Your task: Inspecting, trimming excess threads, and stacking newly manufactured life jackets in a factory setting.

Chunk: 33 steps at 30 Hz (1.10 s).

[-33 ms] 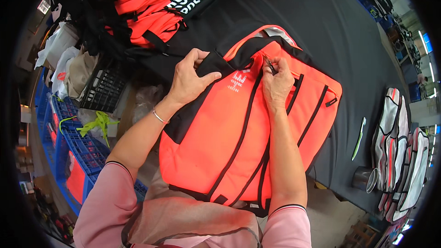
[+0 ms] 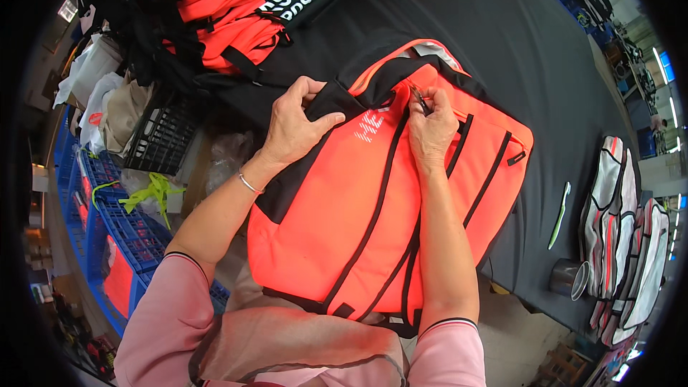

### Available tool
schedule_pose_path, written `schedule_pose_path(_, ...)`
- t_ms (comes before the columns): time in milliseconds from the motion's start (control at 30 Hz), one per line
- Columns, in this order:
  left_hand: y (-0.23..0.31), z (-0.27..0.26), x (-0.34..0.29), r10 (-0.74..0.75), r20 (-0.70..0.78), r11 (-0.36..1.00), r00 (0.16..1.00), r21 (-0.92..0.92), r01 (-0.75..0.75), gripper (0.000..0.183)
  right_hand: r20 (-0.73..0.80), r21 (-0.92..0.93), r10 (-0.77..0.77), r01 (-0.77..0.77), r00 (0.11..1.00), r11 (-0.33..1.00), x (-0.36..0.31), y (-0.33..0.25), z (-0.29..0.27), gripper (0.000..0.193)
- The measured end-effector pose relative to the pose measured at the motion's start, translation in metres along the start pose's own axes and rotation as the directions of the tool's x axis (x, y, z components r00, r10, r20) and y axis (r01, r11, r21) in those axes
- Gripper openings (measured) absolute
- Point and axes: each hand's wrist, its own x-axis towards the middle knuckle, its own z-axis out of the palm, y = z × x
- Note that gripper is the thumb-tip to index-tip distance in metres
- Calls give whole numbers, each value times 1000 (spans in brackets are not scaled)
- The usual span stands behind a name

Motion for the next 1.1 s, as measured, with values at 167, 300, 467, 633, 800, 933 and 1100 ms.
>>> schedule_pose_path(167, 1, 2, -3, 101, -56, 993, 993, 62, -97, 43, -57, -39, -202, 200, 978, 979, -5, -17, -3, 55)
schedule_pose_path(300, 4, 1, -6, 127, -83, 983, 988, 143, -114, 44, 47, -231, -366, 366, 929, 901, 1, -17, -3, 85)
schedule_pose_path(467, 2, 0, -12, 136, -76, 981, 988, 149, -123, 46, 84, -258, -528, 531, 845, 807, 19, -34, -16, 74)
schedule_pose_path(633, -2, -14, -16, 48, -48, 998, 998, 36, -46, 57, 201, -182, -420, 455, 885, 871, 22, -36, -19, 61)
schedule_pose_path(800, 9, -46, -45, 74, 36, 947, 997, 310, -81, 63, 153, -250, -392, 419, 907, 873, 15, -32, -15, 63)
schedule_pose_path(933, 4, -53, -53, 113, 111, 911, 987, 385, -147, 30, 241, -536, -248, 342, 938, 772, 18, -58, -3, 61)
schedule_pose_path(1100, -9, -54, -38, -314, 169, 947, 934, 125, 296, 29, 236, -378, -188, 268, 953, 886, -5, -89, 27, 42)
